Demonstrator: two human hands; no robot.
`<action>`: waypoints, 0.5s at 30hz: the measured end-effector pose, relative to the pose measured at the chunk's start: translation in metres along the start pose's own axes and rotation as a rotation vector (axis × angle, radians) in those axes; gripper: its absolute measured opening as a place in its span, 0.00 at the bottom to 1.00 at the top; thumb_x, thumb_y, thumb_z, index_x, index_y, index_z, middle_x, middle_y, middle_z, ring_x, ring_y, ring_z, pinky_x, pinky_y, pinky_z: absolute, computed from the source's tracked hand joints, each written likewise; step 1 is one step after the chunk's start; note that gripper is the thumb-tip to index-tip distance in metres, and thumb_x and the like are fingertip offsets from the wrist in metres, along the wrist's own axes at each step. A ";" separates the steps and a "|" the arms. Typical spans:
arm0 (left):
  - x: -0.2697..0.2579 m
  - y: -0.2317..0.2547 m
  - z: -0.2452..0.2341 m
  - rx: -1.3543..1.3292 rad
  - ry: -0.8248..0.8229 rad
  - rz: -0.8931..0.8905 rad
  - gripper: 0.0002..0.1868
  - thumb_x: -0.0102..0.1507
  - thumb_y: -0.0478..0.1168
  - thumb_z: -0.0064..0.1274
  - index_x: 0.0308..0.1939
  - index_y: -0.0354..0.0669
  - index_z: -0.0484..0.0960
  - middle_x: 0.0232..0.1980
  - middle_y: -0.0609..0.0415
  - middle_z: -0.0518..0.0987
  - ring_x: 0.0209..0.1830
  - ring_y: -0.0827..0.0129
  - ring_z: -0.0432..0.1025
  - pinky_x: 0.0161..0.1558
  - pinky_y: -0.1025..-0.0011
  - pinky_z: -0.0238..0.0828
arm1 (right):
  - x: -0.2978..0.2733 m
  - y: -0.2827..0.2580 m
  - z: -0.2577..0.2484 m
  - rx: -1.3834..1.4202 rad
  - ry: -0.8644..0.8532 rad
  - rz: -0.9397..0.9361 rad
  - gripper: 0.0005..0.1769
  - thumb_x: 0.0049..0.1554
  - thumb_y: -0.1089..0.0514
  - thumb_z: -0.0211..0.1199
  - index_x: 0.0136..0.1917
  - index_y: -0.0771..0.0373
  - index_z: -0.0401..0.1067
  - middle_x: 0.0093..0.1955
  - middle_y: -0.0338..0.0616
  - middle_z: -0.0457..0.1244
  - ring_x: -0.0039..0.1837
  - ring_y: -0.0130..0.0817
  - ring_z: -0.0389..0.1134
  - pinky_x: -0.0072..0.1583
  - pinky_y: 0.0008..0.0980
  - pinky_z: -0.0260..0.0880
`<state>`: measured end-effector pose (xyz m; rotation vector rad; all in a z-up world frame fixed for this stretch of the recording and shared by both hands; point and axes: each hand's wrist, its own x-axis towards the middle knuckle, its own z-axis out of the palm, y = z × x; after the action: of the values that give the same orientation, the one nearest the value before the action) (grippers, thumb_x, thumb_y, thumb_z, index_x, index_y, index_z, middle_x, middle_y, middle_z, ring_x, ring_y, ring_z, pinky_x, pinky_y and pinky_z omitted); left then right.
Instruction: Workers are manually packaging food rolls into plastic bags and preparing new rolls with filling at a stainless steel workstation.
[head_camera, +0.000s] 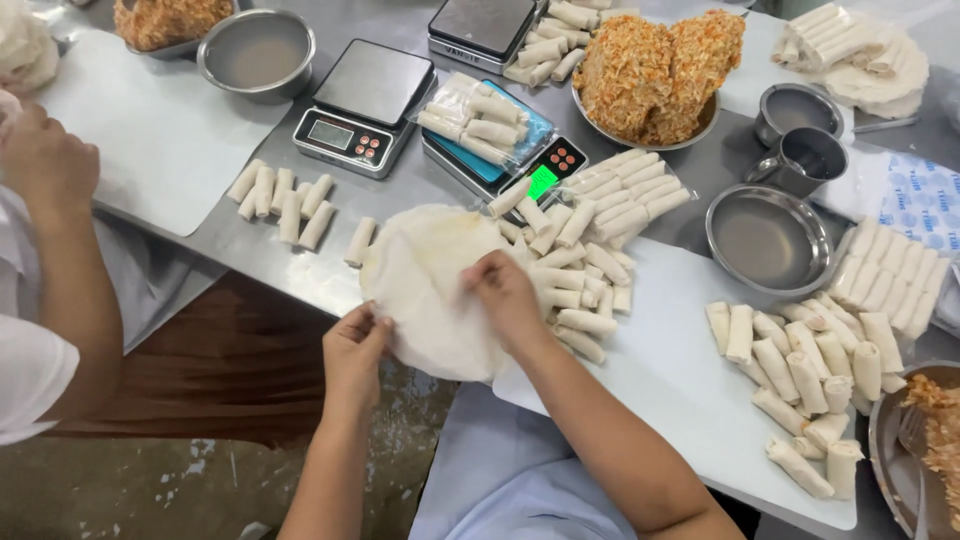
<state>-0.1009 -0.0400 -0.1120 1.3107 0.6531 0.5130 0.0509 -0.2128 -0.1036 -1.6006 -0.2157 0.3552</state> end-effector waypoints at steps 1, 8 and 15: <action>0.008 0.007 0.004 -0.001 -0.004 0.002 0.14 0.60 0.28 0.61 0.51 0.35 0.85 0.31 0.55 0.78 0.29 0.75 0.70 0.27 0.79 0.73 | -0.001 -0.032 -0.010 0.000 0.003 -0.002 0.02 0.61 0.60 0.66 0.45 0.58 0.74 0.40 0.39 0.69 0.46 0.30 0.70 0.52 0.31 0.75; 0.035 0.090 0.039 0.752 0.156 0.235 0.28 0.62 0.26 0.46 0.68 0.29 0.73 0.64 0.29 0.72 0.64 0.38 0.71 0.61 0.49 0.72 | 0.006 -0.063 -0.201 0.862 0.443 0.038 0.13 0.65 0.55 0.54 0.61 0.53 0.74 0.58 0.46 0.71 0.63 0.39 0.74 0.68 0.40 0.74; -0.053 0.101 0.191 0.181 -0.870 0.558 0.61 0.54 0.50 0.70 0.80 0.33 0.47 0.78 0.18 0.48 0.79 0.24 0.42 0.78 0.40 0.34 | -0.096 -0.100 -0.221 0.683 -0.129 0.018 0.35 0.65 0.44 0.50 0.77 0.67 0.53 0.65 0.55 0.66 0.67 0.43 0.69 0.67 0.47 0.69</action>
<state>-0.0039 -0.1918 0.0185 1.7154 -0.4101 0.2733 0.0474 -0.4464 0.0122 -0.9081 -0.1539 0.4850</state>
